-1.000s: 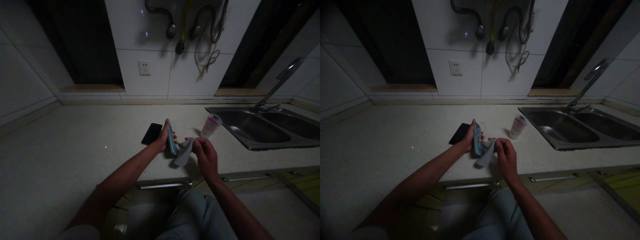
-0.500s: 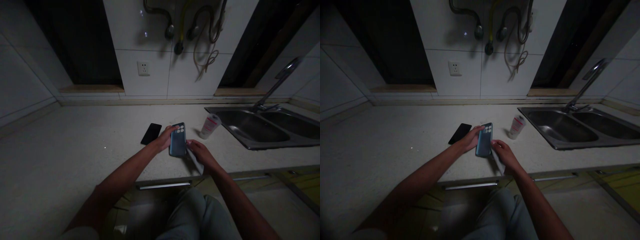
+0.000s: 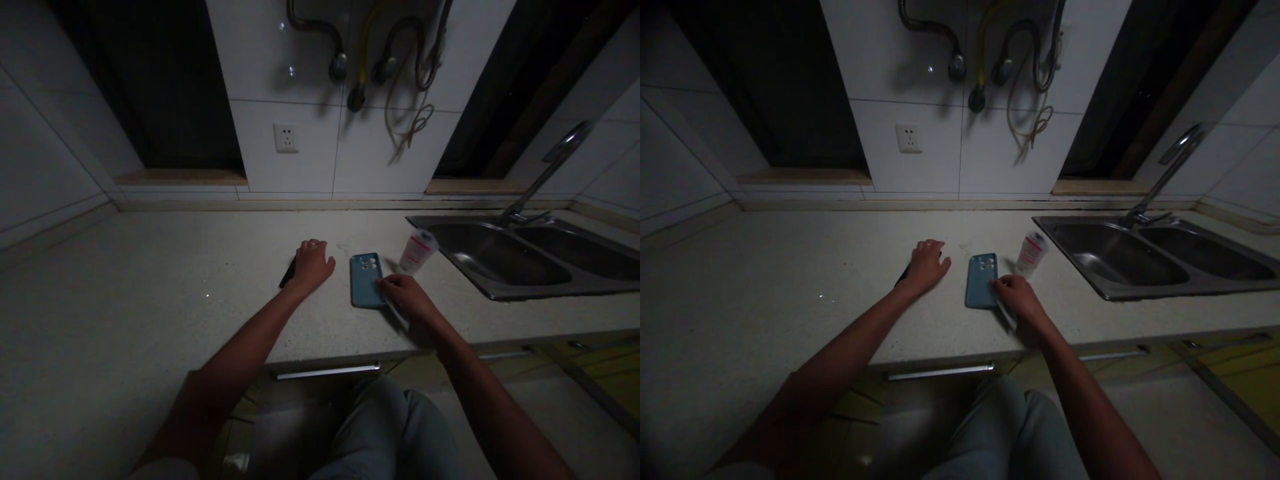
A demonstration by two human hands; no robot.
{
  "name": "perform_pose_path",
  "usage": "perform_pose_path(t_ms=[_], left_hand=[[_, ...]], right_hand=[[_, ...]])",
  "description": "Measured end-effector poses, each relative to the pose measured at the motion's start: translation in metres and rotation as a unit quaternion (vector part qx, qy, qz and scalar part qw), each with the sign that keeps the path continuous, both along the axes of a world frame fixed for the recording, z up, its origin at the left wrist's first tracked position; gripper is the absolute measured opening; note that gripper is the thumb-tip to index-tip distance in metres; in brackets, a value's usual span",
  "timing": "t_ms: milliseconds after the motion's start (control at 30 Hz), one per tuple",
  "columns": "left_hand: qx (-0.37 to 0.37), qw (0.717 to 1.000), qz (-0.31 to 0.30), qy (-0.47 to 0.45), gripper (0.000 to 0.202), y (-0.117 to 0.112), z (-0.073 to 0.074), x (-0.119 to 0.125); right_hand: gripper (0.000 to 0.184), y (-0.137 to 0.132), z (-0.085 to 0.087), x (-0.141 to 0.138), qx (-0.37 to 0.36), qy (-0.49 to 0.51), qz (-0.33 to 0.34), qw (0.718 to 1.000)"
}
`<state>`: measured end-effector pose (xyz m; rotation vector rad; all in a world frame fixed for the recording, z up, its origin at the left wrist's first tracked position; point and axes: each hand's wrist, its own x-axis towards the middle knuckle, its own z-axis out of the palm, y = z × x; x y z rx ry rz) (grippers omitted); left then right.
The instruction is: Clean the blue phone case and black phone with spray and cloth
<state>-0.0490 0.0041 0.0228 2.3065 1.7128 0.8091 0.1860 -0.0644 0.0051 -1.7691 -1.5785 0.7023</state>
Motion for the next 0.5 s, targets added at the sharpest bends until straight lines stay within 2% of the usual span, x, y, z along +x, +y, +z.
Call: perform_pose_path(t_ms=[67, 167, 267, 500], left_hand=[[-0.013, 0.993, 0.082, 0.081, 0.048, 0.003, 0.006, -0.012], [-0.084, 0.978, 0.142, 0.128, 0.069, 0.007, 0.011, -0.025], [-0.144, 0.97, 0.142, 0.131, 0.079, 0.009, 0.013, -0.032], [-0.21, 0.963, 0.13, 0.106, 0.068, 0.015, 0.014, -0.035]], right_hand=[[0.032, 0.002, 0.0, 0.005, 0.007, -0.045, -0.011, 0.999], [0.028, 0.004, 0.0, 0.01, 0.016, -0.101, -0.02, 0.995], [0.029, 0.004, 0.0, 0.011, 0.024, -0.113, -0.03, 0.993], [0.035, -0.008, -0.007, 0.005, 0.051, -0.085, -0.052, 0.994]])
